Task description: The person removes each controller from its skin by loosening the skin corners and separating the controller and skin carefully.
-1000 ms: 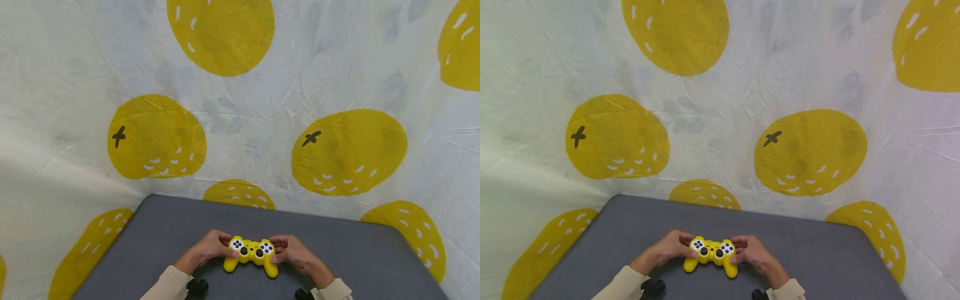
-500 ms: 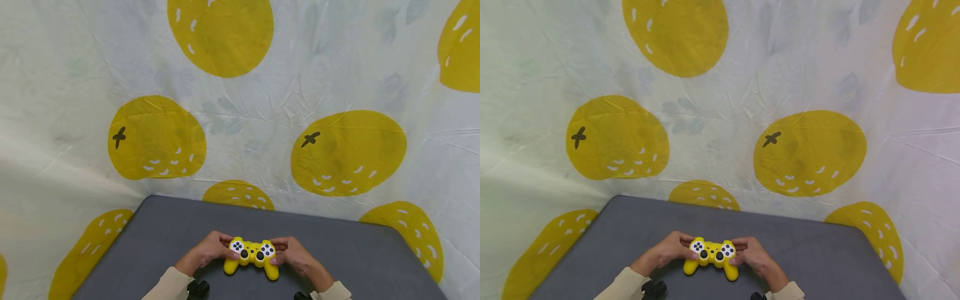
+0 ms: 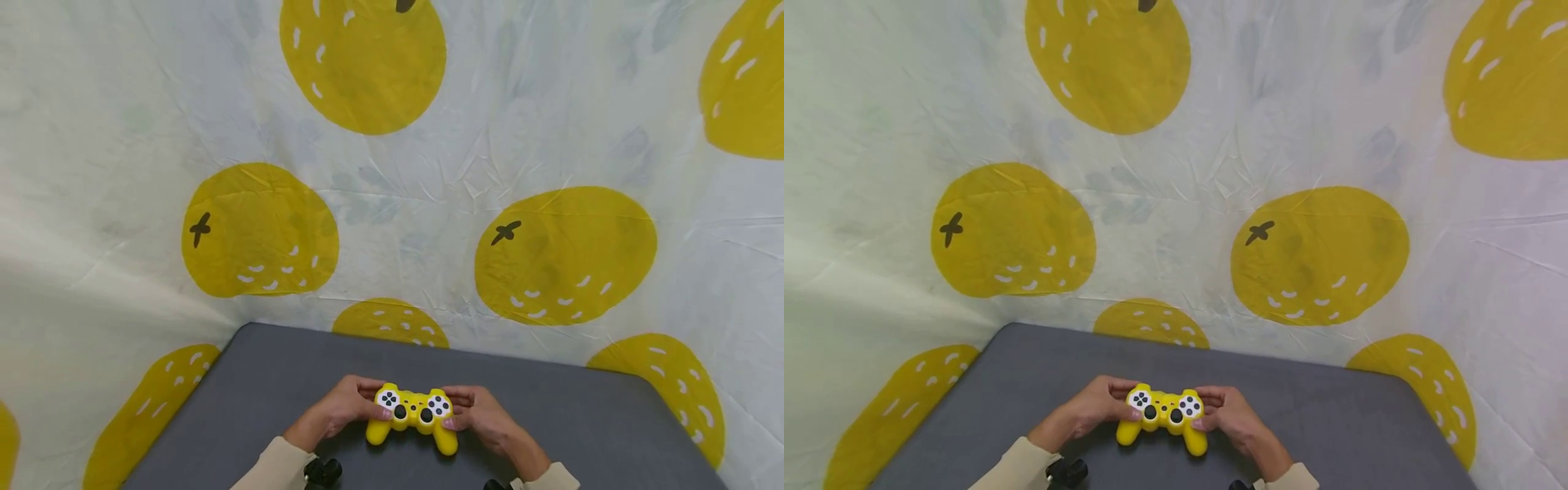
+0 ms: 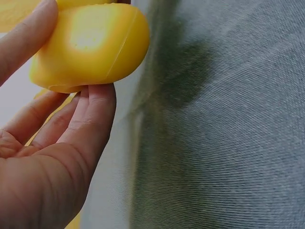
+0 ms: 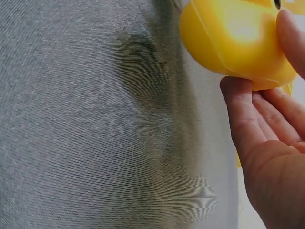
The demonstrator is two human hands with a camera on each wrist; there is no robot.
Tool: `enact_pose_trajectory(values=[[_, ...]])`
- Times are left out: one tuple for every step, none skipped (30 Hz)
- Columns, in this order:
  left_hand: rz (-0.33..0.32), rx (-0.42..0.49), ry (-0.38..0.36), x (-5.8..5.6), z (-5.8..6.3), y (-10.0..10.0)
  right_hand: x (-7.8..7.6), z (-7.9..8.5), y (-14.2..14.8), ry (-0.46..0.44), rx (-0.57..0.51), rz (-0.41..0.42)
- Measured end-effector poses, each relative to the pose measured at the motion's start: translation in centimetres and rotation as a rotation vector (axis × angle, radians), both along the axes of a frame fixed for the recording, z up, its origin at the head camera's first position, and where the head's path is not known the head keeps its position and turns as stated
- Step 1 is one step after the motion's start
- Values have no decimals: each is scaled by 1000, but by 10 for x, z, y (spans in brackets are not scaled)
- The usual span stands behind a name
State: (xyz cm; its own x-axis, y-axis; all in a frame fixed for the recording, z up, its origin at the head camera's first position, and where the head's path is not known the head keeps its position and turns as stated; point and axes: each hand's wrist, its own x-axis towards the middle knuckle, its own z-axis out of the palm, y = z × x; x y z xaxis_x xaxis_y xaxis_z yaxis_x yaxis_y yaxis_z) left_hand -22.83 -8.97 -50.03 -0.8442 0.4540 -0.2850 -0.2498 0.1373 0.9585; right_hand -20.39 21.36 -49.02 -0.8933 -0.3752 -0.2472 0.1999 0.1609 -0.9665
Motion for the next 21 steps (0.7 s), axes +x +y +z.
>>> enact_pose_trajectory(values=[[0, -1, 2, 0, 1, 0, 0, 1, 0, 4, -7, -1], [1, -2, 3, 1, 3, 0, 0, 2, 0, 7, -12, -2], [1, -4, 2, 1, 4, 0, 0, 3, 0, 12, -19, -2], [1, -5, 4, 1, 6, -1, 0, 4, 0, 14, -26, 0], [0, -6, 6, 2, 8, -1, 0, 6, 0, 20, -34, 3], [2, -8, 9, 2, 10, -1, -1, 7, 0, 21, -41, 5], [3, -5, 11, 3, 12, -1, -1, 9, 0, 20, -46, 4], [3, -1, 15, 3, 14, -1, -1, 11, 0, 18, -48, 5], [2, 1, 19, 3, 17, -1, -1, 13, 0, 18, -48, 3], [1, 4, 24, 3, 19, -1, -1, 15, -1, 17, -46, 0], [0, 6, 30, 3, 22, -1, 0, 17, -1, 18, -42, -4], [-2, 5, 35, 4, 24, -1, 0, 20, -1, 18, -37, -9], [-6, 6, 43, 3, 26, -1, 0, 21, -1, 22, -34, -11], [-9, 7, 49, 3, 28, -1, 0, 23, -1, 27, -30, -12], [-12, 6, 58, 3, 30, -1, 0, 25, -1, 32, -27, -14], [-14, 4, 68, 3, 32, -1, 1, 26, -1, 38, -26, -14], [-18, 3, 77, 4, 33, -1, 1, 28, -1, 43, -26, -12], [-21, 2, 86, 4, 35, -2, 1, 29, -1, 48, -29, -10], [-23, 1, 95, 4, 36, -2, 1, 30, -1, 52, -31, -8], [-24, 1, 103, 5, 37, -2, 1, 31, -1, 55, -30, -9], [-25, -2, 108, 6, 39, -2, 2, 31, -1, 58, -29, -10]])
